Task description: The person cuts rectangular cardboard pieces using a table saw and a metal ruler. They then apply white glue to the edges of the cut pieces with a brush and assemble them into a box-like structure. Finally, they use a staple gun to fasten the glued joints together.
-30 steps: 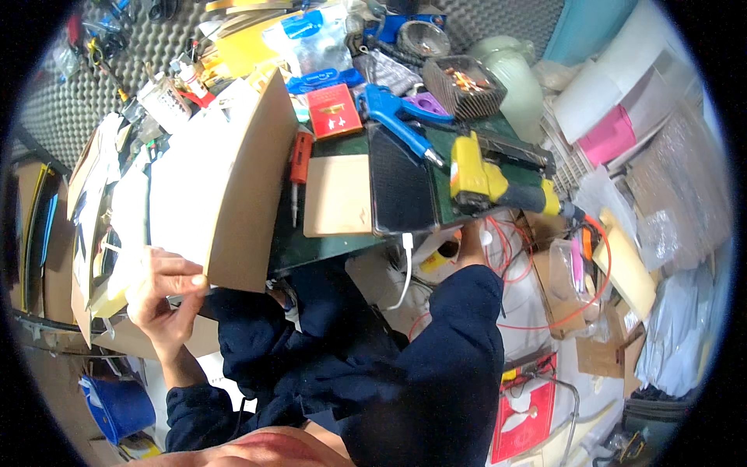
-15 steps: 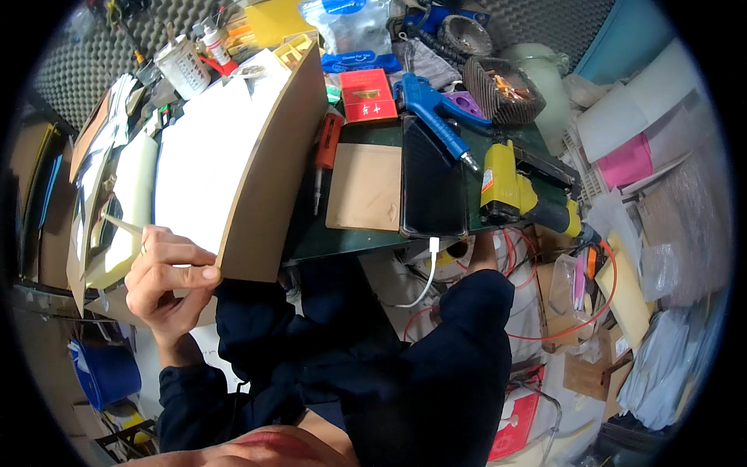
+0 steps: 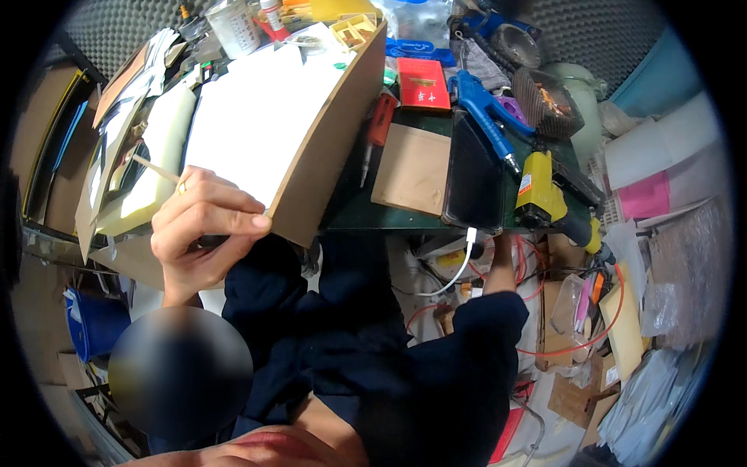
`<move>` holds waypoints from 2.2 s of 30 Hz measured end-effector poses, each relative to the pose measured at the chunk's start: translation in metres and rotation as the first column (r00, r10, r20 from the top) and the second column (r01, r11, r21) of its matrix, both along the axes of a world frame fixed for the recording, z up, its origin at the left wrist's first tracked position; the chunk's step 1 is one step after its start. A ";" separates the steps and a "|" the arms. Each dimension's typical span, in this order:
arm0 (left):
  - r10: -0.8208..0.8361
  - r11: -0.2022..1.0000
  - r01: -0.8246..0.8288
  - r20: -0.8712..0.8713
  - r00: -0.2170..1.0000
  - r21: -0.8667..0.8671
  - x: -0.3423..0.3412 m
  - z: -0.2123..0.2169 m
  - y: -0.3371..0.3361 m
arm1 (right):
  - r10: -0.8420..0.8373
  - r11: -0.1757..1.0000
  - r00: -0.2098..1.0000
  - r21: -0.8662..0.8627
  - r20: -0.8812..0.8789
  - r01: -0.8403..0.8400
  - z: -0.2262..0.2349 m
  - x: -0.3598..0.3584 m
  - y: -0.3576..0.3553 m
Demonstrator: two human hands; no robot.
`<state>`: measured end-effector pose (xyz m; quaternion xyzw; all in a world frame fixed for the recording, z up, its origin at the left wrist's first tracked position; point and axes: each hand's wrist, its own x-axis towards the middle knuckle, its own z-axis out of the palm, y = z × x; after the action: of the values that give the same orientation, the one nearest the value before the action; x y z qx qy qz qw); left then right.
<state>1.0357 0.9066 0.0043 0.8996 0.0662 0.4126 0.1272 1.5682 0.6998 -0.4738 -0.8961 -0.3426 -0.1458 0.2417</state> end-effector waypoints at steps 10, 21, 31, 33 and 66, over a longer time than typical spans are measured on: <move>-0.079 0.997 0.079 -0.027 0.997 0.020 -0.007 -0.005 0.006 | -0.085 0.639 0.930 0.696 -0.358 0.327 0.175 -0.143 -0.046; -0.093 0.993 0.094 0.016 0.996 -0.065 -0.005 -0.008 0.000 | 0.816 0.426 0.522 0.870 -0.249 -0.250 0.335 -0.411 0.076; -0.102 0.995 0.102 0.015 0.995 -0.021 -0.006 -0.009 0.003 | 0.831 0.318 0.489 0.948 -0.266 -0.026 0.318 -0.436 0.107; -0.102 0.995 0.103 0.019 0.995 -0.016 -0.005 -0.008 0.003 | 0.814 0.315 0.510 0.949 -0.278 0.014 0.315 -0.440 0.108; -0.059 0.997 0.058 0.010 0.998 0.057 -0.005 -0.009 0.002 | 0.433 0.880 0.894 -0.266 0.112 -0.393 0.434 -0.174 -0.008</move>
<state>1.0303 0.9090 -0.0045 0.9020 0.0272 0.4155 0.1139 1.3942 0.6921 -0.0396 -0.8087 -0.5603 -0.1240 0.1290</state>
